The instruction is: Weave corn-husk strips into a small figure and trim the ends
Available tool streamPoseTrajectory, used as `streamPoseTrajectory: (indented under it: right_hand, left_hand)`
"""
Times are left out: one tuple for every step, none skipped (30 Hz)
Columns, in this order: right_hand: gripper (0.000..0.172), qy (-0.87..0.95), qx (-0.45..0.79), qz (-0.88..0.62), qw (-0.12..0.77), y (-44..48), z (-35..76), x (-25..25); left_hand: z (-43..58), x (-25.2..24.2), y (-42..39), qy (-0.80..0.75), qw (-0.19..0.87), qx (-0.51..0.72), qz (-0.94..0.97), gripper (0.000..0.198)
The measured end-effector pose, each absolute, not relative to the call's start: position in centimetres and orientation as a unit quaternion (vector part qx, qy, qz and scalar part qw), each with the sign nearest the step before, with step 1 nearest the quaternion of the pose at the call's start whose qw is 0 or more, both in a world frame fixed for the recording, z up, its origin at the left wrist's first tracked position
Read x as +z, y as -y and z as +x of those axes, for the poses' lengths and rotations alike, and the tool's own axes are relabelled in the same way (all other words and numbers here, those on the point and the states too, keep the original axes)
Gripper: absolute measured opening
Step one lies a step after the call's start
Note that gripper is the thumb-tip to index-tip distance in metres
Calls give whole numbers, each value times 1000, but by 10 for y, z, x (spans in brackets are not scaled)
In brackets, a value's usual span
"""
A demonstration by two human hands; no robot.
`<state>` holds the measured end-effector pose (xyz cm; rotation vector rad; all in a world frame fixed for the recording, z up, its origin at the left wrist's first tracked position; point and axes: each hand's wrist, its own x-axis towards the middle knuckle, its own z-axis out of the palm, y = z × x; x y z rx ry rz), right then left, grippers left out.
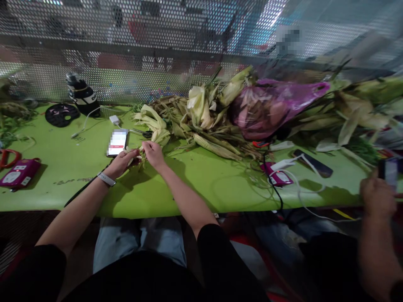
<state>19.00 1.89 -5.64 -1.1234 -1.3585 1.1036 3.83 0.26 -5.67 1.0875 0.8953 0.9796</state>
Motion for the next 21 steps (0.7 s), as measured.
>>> streamPoseTrajectory:
  right_hand:
    - [45,562,459,-465,507,-20,190,-57]
    - [47,560,465,-462,506,-20,191,-57]
    - [49,555,473,-461,505,-20,192,-56]
    - [52,556,485,-459,494,-20,193,-55]
    - [54,559,489,-458,487,-19,194,-53]
    - [54,567,481,-459,487,-18,194,-51]
    - [51,579,460,-459,491,-17,195,-50]
    - [45,594,432,-460,499,-16,195,-49]
    - [38,613,402,-458,504,-14,194,-48]
    - [29,634,374,-454,503,-13,192,-49]
    - [21,657,354,-447,493,-11,190,-50]
    - [18,681,343,-437,478,-10,187,-51]
    - [19,703,337,-427,459,-10,185,-54]
    - [23,721,332,-419,441,-9,182,-56]
    - [25,735,326,-413,427,-9,180,-58]
    - [26,744,319,-410,420,-9,178,-60]
    - [26,748,314,-408,419,-10,177,-62]
    - [25,746,315,-409,421,-10,177,-63]
    - [25,738,326,-411,425,-11,177,-63]
    - [25,724,345,-414,430,-11,177,-63]
    - [27,708,365,-419,435,-11,178,-63]
  left_hand:
    - [40,-55,-2,-400,668,433,454,24]
    - [40,-54,-1,-401,686,430,429,24]
    - [41,-53,-2,-398,705,425,405,27]
    - [41,-51,-2,-392,724,422,380,30]
    - [40,-50,-3,-383,737,427,357,33]
    - [39,-49,-5,-373,743,441,337,35]
    - [38,-49,-7,-365,743,460,321,36]
    - [37,-49,-9,-359,739,479,310,37]
    - [36,-49,-11,-355,734,492,304,38]
    - [36,-49,-12,-352,733,498,303,40]
    - [36,-48,-12,-348,734,496,305,42]
    - [36,-48,-13,-344,737,491,310,44]
    - [37,-47,-12,-338,740,486,319,47]
    - [37,-46,-11,-331,741,481,331,49]
    - [38,-45,-10,-323,743,474,344,51]
    - [39,-44,-8,-317,744,469,355,53]
    - [40,-42,-7,-312,745,464,363,55]
    - [40,-41,-6,-310,746,462,367,57]
    - [40,-41,-4,-310,745,462,367,59]
    - [40,-41,-3,-309,743,467,367,60]
    - [41,-41,-3,-307,738,472,370,58]
